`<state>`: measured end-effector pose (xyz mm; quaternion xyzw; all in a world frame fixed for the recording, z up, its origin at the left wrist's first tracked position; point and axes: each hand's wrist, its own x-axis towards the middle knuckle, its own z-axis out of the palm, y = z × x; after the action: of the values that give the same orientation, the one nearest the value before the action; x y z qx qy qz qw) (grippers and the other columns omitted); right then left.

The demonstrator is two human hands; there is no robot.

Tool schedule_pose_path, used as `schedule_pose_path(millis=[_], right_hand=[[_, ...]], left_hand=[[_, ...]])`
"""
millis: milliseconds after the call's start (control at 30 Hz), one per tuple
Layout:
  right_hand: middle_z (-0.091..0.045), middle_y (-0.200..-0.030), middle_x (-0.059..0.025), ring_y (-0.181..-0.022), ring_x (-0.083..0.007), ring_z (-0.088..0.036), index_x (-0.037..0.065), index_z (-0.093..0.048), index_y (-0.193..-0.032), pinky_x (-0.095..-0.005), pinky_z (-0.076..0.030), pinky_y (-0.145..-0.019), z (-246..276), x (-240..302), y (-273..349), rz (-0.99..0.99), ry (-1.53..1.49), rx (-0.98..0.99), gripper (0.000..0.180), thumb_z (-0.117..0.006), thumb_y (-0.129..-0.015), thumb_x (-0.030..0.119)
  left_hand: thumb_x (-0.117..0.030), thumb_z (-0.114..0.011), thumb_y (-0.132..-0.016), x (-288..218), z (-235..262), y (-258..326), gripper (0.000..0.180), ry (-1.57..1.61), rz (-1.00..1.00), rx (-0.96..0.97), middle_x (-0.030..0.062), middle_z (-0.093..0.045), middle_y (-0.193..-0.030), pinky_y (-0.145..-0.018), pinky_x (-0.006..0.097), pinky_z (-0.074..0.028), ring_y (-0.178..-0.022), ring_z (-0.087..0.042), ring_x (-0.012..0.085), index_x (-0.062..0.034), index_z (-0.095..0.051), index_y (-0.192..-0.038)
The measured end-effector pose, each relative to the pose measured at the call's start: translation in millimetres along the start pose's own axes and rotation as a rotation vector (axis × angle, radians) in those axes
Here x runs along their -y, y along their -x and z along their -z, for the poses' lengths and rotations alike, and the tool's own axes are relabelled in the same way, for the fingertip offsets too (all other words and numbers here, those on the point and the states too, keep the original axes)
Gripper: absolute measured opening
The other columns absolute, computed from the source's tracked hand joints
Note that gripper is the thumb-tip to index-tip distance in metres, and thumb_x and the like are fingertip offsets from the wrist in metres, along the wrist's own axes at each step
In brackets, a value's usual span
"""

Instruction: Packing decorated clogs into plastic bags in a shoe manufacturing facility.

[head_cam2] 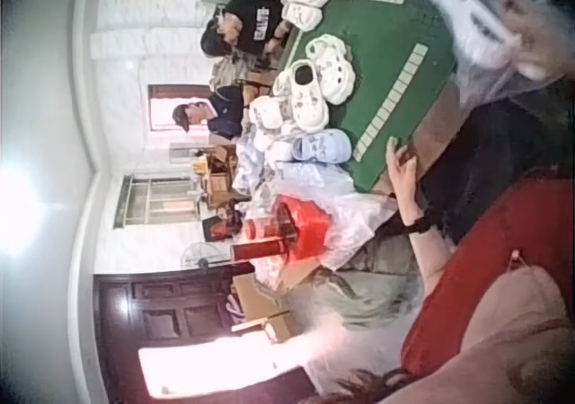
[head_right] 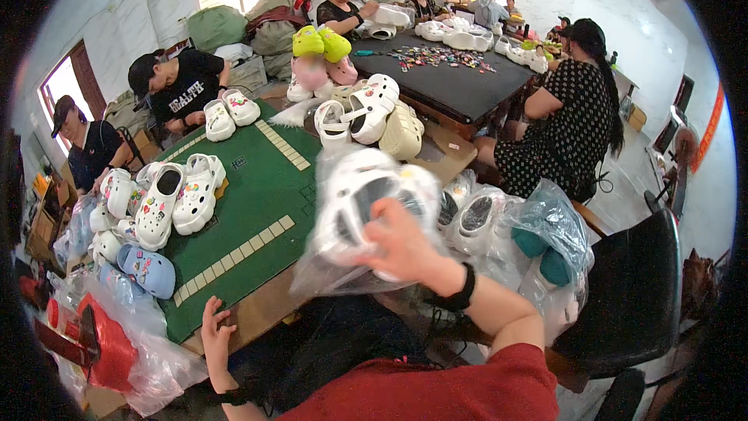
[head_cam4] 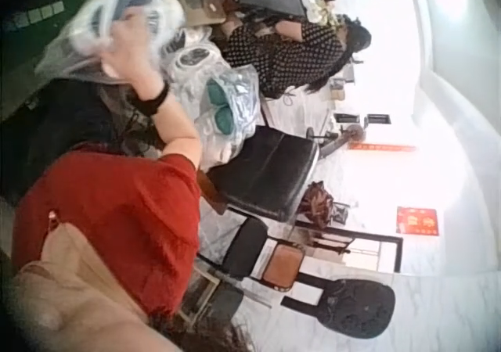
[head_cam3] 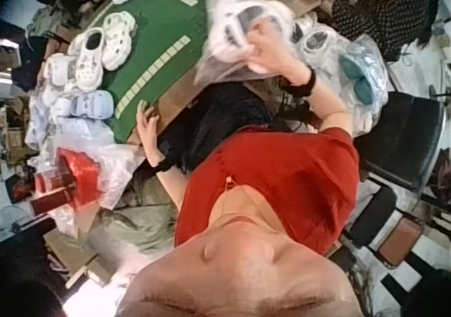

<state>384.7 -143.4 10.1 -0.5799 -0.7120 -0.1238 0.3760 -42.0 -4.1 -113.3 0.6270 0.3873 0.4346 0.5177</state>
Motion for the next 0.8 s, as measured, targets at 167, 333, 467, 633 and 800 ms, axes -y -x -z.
schedule_pose_path(millis=[167, 333, 467, 633, 800], right_hand=[[-0.049, -0.109, -0.0166, -0.100, -0.0361, -0.050, 0.006, -0.053, -0.082, -0.0430, -0.043, -0.087, 69.9, -68.7, 11.3, -0.161, 0.286, 0.031, 0.043, -0.085, -0.069, 0.031], [-0.056, -0.109, -0.0123, -0.111, -0.0340, -0.053, 0.008, -0.063, -0.101, -0.0471, -0.041, -0.094, 56.0, -138.8, 43.6, -0.379, 0.593, 0.315, 0.048, -0.085, -0.067, 0.033], [-0.059, -0.116, -0.0138, -0.114, -0.0354, -0.055, 0.003, -0.061, -0.110, -0.0491, -0.039, -0.100, 40.6, -142.4, 27.5, -0.550, 0.642, 0.472, 0.070, -0.087, -0.060, 0.045], [-0.061, -0.115, -0.0158, -0.114, -0.0375, -0.056, 0.003, -0.060, -0.113, -0.0538, -0.036, -0.104, 41.5, -152.4, 31.3, -0.655, 0.547, 0.324, 0.076, -0.085, -0.062, 0.053], [-0.060, -0.121, -0.0154, -0.125, -0.0351, -0.050, 0.000, -0.062, -0.116, -0.0620, -0.029, -0.110, 43.1, -110.5, 1.3, -0.640, 0.849, 0.411, 0.078, -0.082, -0.067, 0.057]], left_hand=[[-0.017, -0.074, -0.079, -2.2, -1.4, -0.6, 0.075, -0.052, 0.022, -0.010, 0.0107, -0.047, -0.142, -0.079, 0.027, -0.054, -0.113, -0.056, 0.0214, -0.0052, -0.045, -0.147], [0.000, -0.072, -0.078, -0.6, -6.4, -0.4, 0.068, -0.144, 0.009, -0.052, 0.0085, -0.050, -0.139, -0.076, 0.025, -0.055, -0.112, -0.057, 0.0198, -0.0047, -0.049, -0.142], [0.002, -0.073, -0.078, -2.6, -11.1, -0.1, 0.064, -0.170, -0.006, -0.050, 0.0082, -0.051, -0.138, -0.075, 0.025, -0.055, -0.111, -0.058, 0.0194, -0.0061, -0.054, -0.138], [-0.001, -0.074, -0.079, -11.1, -11.2, 1.7, 0.059, -0.259, -0.039, -0.059, 0.0078, -0.055, -0.134, -0.074, 0.025, -0.056, -0.110, -0.060, 0.0188, -0.0050, -0.057, -0.135], [-0.003, -0.075, -0.080, -12.0, -11.9, 2.3, 0.055, -0.268, -0.039, -0.081, 0.0076, -0.056, -0.132, -0.072, 0.025, -0.057, -0.109, -0.061, 0.0189, -0.0042, -0.058, -0.132]])
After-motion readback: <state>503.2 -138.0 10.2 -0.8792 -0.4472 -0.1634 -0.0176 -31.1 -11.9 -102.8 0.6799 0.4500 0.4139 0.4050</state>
